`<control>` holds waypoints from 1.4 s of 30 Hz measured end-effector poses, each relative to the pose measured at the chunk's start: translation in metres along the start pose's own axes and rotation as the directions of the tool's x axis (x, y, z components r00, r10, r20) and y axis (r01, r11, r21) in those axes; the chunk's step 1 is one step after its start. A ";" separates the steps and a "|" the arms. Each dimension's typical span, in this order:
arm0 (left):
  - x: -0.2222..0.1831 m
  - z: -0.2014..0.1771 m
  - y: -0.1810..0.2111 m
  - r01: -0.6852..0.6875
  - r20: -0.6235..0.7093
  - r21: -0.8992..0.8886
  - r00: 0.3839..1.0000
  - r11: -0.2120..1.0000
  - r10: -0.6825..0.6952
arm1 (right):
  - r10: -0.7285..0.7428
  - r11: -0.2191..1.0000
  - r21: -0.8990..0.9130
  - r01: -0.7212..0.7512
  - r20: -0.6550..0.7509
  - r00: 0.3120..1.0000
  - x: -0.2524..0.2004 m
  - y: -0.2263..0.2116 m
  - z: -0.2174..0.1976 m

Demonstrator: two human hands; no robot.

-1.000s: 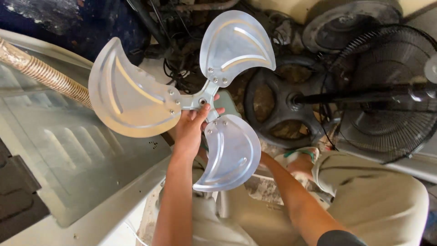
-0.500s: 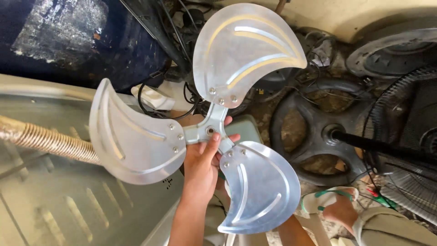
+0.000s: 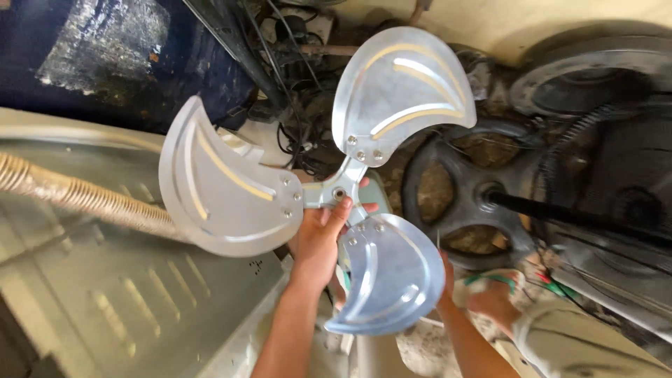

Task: Securing metal fan blades to a central hub using a screwdriver and screws in a repair setting.

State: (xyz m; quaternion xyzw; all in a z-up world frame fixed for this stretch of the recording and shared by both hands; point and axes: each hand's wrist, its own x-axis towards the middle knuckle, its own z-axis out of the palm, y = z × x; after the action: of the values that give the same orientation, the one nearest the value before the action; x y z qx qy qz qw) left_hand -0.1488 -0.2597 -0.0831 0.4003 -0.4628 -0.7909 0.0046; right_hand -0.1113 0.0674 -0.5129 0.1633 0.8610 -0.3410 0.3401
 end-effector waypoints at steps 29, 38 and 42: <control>-0.347 0.095 -0.182 -0.116 0.461 -0.252 0.859 0.961 0.224 | -0.454 0.677 0.546 0.493 -0.217 0.864 -0.469 0.016 -0.442; -0.360 0.106 -0.211 -0.077 0.306 -0.020 0.949 0.997 0.080 | -0.345 0.670 0.612 0.420 -0.245 0.906 -0.474 -0.043 -0.427; -0.332 0.092 -0.237 0.150 0.082 0.118 0.984 0.982 -0.160 | -0.289 0.694 0.622 0.362 -0.221 0.932 -0.447 -0.046 -0.417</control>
State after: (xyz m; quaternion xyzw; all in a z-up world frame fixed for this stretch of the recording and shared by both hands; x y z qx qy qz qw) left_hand 0.1043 0.0683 -0.0256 0.3982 -0.4733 -0.7793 -0.1006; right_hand -0.0131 0.3036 0.0446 0.1341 0.7193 -0.6651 0.1496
